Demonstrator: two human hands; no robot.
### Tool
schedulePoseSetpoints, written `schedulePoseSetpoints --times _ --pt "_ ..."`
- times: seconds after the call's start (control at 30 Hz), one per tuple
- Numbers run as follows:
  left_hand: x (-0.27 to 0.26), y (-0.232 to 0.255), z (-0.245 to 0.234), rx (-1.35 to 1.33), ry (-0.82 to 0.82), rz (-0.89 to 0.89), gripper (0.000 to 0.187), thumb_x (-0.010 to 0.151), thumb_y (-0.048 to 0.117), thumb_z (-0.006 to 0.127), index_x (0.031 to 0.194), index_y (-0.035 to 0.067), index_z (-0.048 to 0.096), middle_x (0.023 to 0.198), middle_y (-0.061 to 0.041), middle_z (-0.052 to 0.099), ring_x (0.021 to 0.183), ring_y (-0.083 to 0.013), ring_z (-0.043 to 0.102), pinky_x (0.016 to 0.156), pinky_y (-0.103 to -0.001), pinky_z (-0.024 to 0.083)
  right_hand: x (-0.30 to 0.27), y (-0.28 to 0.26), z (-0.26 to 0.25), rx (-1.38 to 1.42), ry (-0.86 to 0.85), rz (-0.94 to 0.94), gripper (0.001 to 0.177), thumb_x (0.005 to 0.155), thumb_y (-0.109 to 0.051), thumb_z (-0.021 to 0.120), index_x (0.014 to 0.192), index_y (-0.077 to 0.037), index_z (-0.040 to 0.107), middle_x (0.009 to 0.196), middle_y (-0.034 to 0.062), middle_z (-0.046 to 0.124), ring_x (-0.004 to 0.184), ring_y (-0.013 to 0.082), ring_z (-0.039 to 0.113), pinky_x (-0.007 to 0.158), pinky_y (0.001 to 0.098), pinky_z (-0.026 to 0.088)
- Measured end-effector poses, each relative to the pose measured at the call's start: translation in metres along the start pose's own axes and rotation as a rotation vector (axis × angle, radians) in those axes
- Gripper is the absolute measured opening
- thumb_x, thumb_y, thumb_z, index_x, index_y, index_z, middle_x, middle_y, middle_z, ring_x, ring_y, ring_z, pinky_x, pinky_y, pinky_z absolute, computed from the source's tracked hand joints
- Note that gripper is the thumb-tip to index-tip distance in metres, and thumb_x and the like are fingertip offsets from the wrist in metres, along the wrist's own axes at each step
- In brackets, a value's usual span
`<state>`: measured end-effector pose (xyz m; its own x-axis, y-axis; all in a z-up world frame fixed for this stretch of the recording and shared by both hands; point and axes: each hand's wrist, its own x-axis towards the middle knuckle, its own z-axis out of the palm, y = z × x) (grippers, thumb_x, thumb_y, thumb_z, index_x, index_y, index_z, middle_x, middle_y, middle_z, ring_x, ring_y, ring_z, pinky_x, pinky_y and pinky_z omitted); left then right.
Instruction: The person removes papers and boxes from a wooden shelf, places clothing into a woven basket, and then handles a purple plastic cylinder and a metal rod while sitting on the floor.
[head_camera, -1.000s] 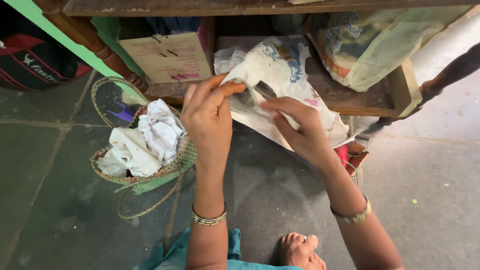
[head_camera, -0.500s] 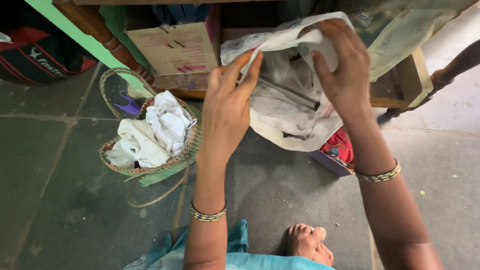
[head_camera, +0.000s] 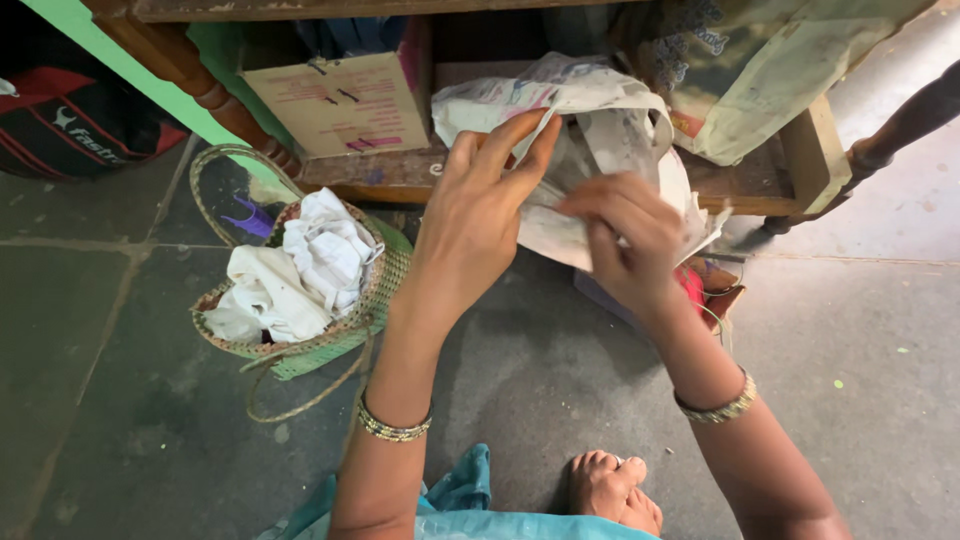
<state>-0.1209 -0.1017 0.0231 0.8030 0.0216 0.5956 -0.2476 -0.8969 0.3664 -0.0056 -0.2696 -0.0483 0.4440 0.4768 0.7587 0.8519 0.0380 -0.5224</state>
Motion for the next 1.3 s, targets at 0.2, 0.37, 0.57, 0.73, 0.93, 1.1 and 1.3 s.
schedulePoseSetpoints --times 0.2,0.37,0.57,0.73,0.93,1.1,1.3 --pt "-0.008 0.003 0.0 -0.023 0.049 -0.015 0.066 0.088 -0.011 0.059 0.152 0.006 0.054 0.153 -0.005 0.05 0.111 -0.0266 0.054 0.103 -0.037 0.051 0.015 0.097 0.066 -0.027 -0.219 0.239 0.047 0.085 -0.009 0.068 0.131 0.0 0.066 0.128 0.0236 0.067 0.122 0.0453 0.058 0.101 0.0468 0.048" --pt "-0.013 -0.003 0.006 -0.022 0.055 -0.08 0.072 0.084 -0.01 0.059 0.154 0.007 0.051 0.153 -0.004 0.051 0.105 -0.0243 0.055 0.103 -0.038 0.05 0.014 0.148 0.109 -0.027 -0.235 0.286 0.045 0.088 -0.021 0.076 0.128 -0.002 0.069 0.126 0.0225 0.069 0.119 0.0442 0.06 0.098 0.0462 0.048" --pt "-0.024 -0.013 0.014 -0.031 0.092 -0.089 0.071 0.089 -0.008 0.06 0.157 0.011 0.051 0.149 -0.002 0.052 0.102 -0.0207 0.054 0.099 -0.033 0.051 0.003 0.138 0.109 0.044 -0.455 0.811 0.034 0.092 -0.026 0.069 0.116 -0.001 0.068 0.094 0.0161 0.073 0.077 0.0265 0.072 0.069 0.0375 0.055" --pt "-0.025 -0.014 0.018 -0.073 0.115 -0.104 0.072 0.089 -0.008 0.058 0.158 0.012 0.05 0.149 -0.002 0.052 0.102 -0.0206 0.054 0.098 -0.033 0.052 -0.004 0.127 0.094 0.158 -0.337 0.438 0.03 0.09 -0.012 0.066 0.118 -0.002 0.071 0.1 0.0145 0.075 0.084 0.0222 0.071 0.074 0.0346 0.056" --pt "-0.03 -0.02 0.014 -0.077 0.135 -0.126 0.071 0.09 -0.009 0.057 0.157 0.013 0.049 0.149 -0.001 0.052 0.102 -0.0204 0.052 0.095 -0.031 0.052 0.003 0.1 0.117 0.326 -0.239 0.111 0.036 0.094 -0.012 0.074 0.127 -0.001 0.066 0.135 0.0231 0.062 0.125 0.0365 0.057 0.104 0.0469 0.046" --pt "-0.032 -0.022 0.011 -0.066 0.155 -0.116 0.067 0.092 -0.009 0.058 0.154 0.013 0.049 0.148 -0.001 0.051 0.104 -0.0204 0.052 0.096 -0.031 0.052 -0.009 0.104 0.102 0.035 -0.414 0.219 0.033 0.086 -0.014 0.069 0.118 -0.007 0.071 0.106 0.0154 0.069 0.101 0.0352 0.061 0.092 0.0448 0.049" --pt "-0.037 -0.03 -0.004 -0.048 0.216 -0.141 0.07 0.089 -0.011 0.057 0.156 0.009 0.052 0.148 -0.005 0.053 0.104 -0.0216 0.054 0.09 -0.031 0.052 -0.023 0.086 0.042 -0.159 -0.372 0.526 0.021 0.09 -0.02 0.067 0.106 -0.007 0.07 0.097 0.0177 0.067 0.092 0.0385 0.062 0.08 0.0478 0.049"
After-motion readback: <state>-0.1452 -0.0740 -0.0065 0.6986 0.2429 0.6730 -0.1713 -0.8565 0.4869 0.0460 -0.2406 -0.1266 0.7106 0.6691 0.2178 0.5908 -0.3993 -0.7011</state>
